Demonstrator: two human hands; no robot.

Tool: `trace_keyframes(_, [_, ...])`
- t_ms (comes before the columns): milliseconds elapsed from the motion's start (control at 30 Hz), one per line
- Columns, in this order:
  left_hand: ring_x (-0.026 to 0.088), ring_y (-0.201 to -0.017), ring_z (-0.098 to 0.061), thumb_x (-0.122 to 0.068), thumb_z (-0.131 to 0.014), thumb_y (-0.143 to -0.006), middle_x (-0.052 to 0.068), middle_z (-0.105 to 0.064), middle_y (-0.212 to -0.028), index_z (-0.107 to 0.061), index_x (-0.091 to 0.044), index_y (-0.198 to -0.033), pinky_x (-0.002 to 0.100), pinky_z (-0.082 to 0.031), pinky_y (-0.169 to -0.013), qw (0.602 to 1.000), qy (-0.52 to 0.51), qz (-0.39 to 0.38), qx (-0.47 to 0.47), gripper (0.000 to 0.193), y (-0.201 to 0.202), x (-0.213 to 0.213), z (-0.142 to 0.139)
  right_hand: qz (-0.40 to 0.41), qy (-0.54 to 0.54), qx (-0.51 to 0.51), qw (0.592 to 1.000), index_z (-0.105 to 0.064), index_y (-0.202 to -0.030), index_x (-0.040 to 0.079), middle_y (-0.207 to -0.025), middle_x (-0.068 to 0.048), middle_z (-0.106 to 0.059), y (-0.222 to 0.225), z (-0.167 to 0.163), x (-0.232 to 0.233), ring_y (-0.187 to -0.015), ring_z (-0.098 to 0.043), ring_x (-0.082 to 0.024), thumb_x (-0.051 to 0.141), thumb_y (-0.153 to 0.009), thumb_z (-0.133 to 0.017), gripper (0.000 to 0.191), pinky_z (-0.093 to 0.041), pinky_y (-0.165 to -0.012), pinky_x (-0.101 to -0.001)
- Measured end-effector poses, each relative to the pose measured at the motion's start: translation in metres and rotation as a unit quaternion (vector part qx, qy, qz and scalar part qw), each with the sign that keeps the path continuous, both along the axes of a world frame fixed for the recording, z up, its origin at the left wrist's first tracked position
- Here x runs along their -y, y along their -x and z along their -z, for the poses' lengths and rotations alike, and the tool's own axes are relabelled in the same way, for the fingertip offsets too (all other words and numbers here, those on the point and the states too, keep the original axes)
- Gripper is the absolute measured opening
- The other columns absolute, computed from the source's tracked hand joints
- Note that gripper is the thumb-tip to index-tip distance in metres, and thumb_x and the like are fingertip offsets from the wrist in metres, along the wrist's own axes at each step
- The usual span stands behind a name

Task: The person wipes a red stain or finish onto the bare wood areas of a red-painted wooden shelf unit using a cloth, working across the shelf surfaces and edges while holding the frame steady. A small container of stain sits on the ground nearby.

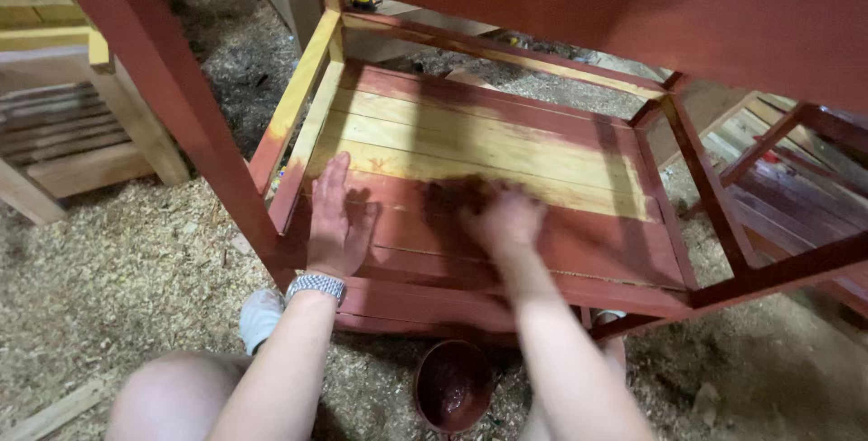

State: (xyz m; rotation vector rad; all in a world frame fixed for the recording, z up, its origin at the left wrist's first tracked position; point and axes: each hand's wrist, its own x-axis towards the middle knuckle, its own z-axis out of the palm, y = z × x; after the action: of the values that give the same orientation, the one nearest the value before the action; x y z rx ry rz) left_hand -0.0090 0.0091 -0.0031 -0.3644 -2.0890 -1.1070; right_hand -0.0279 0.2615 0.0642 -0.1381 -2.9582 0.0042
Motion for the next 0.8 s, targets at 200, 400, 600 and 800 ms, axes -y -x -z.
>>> trace_keyframes(200, [0.040, -0.155, -0.037, -0.044, -0.053, -0.105, 0.017, -0.043, -0.164, -0.037, -0.005, -0.160, 0.047, -0.028, -0.129, 0.999, -0.018, -0.005, -0.028, 0.069, -0.001, 0.003, -0.001, -0.157, 0.068, 0.074, 0.982, -0.069, -0.120, 0.023, -0.129, -0.006, -0.064, 0.013, -0.015, 0.153, -0.128, -0.056, -0.027, 0.030, -0.093, -0.064, 0.028, -0.042, -0.107, -0.0571])
trace_keyframes(400, [0.044, -0.153, -0.034, -0.035, -0.055, -0.105, 0.023, -0.040, -0.163, -0.036, 0.000, -0.159, 0.050, -0.029, -0.127, 0.999, -0.012, -0.015, -0.030, 0.067, 0.006, 0.014, -0.002, -0.181, 0.077, 0.061, 0.979, -0.049, -0.149, 0.038, -0.134, -0.010, -0.058, 0.025, -0.012, 0.115, -0.130, -0.053, -0.028, 0.028, -0.089, -0.062, 0.062, -0.032, -0.111, -0.0636])
trace_keyframes(600, [0.042, -0.153, -0.035, -0.035, -0.055, -0.107, 0.021, -0.039, -0.164, -0.036, -0.006, -0.161, 0.047, -0.033, -0.125, 0.998, -0.052, -0.007, 0.032, 0.065, 0.007, 0.021, 0.001, 0.024, 0.070, -0.005, 0.997, -0.066, -0.131, 0.028, -0.131, -0.006, -0.065, 0.022, -0.006, -0.042, -0.124, -0.060, -0.029, 0.054, -0.083, -0.073, 0.055, -0.048, -0.106, -0.0503])
trace_keyframes(800, [0.039, -0.153, -0.033, -0.043, -0.060, -0.101, 0.019, -0.041, -0.161, -0.033, -0.008, -0.160, 0.056, -0.020, -0.126, 0.999, 0.029, -0.015, 0.030, 0.074, 0.016, 0.015, 0.001, 0.070, -0.047, -0.012, 0.996, -0.048, -0.149, 0.027, -0.144, -0.006, -0.054, 0.034, 0.007, -0.023, -0.131, -0.052, -0.029, 0.044, -0.091, -0.064, 0.063, -0.041, -0.104, -0.0623])
